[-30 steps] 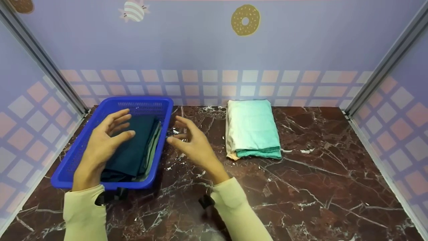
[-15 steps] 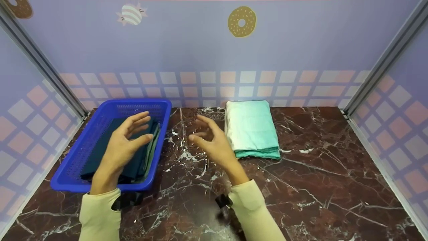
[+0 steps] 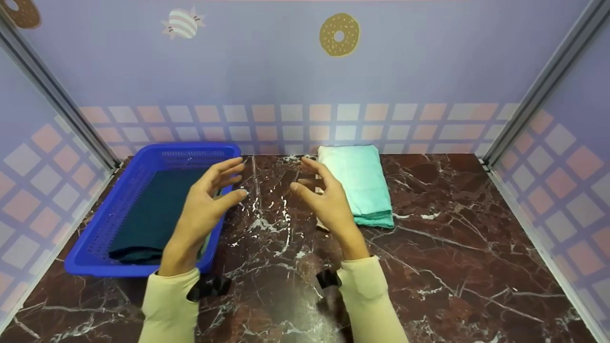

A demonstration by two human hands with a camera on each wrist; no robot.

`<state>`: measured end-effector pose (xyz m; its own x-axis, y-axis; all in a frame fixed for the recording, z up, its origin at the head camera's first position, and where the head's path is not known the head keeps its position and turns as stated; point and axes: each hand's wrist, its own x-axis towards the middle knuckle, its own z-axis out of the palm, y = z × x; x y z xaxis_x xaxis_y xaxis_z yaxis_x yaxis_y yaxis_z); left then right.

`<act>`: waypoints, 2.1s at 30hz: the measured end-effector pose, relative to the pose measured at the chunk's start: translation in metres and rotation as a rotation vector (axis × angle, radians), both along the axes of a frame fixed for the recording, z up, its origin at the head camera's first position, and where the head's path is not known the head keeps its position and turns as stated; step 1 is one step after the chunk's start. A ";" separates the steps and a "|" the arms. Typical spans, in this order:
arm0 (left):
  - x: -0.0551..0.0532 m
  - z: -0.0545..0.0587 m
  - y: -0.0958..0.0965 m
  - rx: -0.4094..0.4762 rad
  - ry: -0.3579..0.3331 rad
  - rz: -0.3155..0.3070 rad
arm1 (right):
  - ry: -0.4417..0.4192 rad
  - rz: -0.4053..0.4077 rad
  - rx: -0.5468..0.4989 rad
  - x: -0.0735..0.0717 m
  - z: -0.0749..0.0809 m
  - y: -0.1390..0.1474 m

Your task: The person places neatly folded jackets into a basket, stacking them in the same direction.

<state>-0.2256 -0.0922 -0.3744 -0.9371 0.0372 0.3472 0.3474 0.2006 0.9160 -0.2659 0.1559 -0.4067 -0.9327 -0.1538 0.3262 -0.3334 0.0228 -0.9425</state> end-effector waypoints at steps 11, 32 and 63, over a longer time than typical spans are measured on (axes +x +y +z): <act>-0.023 -0.013 0.041 0.097 -0.025 -0.058 | 0.017 -0.046 0.062 -0.003 -0.002 0.019; -0.060 -0.051 0.084 0.098 -0.108 -0.065 | 0.025 -0.260 0.124 -0.015 -0.016 0.075; -0.087 -0.126 0.118 0.173 -0.422 -0.260 | -0.410 -0.403 0.255 -0.037 -0.075 0.123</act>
